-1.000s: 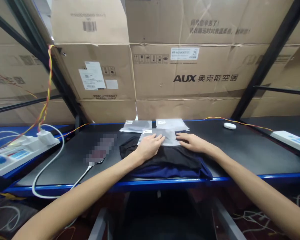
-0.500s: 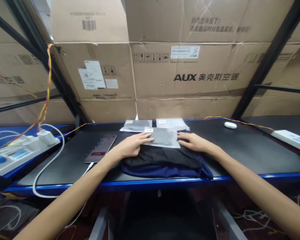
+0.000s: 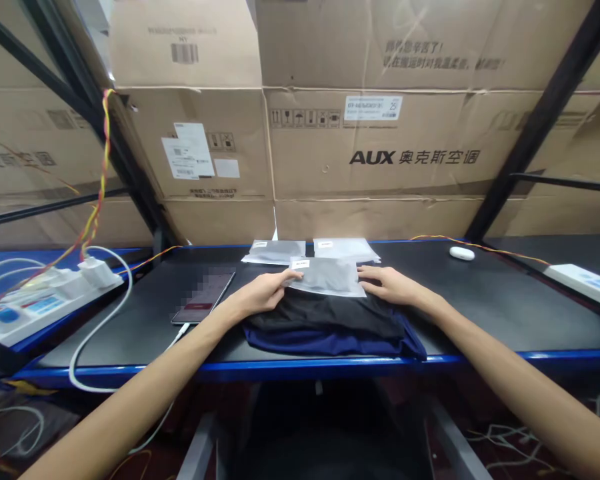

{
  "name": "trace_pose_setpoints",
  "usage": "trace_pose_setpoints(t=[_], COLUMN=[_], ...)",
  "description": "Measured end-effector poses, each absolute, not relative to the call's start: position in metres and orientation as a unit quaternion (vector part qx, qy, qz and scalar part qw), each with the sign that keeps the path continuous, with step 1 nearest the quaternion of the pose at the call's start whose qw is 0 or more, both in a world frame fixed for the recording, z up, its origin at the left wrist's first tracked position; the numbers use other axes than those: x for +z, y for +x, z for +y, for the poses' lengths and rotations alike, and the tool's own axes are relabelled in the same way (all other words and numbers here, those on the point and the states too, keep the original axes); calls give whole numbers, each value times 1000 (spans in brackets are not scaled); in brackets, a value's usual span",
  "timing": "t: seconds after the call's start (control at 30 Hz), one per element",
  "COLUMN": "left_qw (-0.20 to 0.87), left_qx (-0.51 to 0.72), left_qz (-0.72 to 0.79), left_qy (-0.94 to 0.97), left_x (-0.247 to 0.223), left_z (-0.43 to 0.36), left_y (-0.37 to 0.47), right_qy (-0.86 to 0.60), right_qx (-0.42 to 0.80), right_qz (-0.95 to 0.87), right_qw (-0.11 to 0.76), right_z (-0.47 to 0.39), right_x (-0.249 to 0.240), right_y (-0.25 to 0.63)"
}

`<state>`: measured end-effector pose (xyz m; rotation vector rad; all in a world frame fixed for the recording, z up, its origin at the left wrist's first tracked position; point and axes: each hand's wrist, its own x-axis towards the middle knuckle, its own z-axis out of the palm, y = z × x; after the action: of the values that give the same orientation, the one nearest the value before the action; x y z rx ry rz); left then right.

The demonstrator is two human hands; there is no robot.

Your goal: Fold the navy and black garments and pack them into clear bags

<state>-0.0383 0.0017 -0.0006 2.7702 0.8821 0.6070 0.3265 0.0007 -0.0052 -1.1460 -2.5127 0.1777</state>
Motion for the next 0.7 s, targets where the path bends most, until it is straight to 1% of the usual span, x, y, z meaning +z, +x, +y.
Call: trace_pose_setpoints(t=[0.23, 0.4, 0.57, 0.7], left_qw=[148, 171, 158, 150], left_qx=[241, 250, 246, 250], left_qz=[304, 323, 333, 342], left_qy=[910, 896, 896, 893], left_x=[1, 1, 0, 0], left_z=[1, 1, 0, -1], left_y=[-40, -40, -39, -38], right_qy=[-458, -389, -281, -223], right_qx=[11, -28, -79, -146], right_qz=[-855, -872, -913, -931], right_qw=[243, 295, 287, 250], right_z=[1, -8, -25, -29], right_x=[-8, -9, -2, 2], right_y=[327, 309, 264, 221])
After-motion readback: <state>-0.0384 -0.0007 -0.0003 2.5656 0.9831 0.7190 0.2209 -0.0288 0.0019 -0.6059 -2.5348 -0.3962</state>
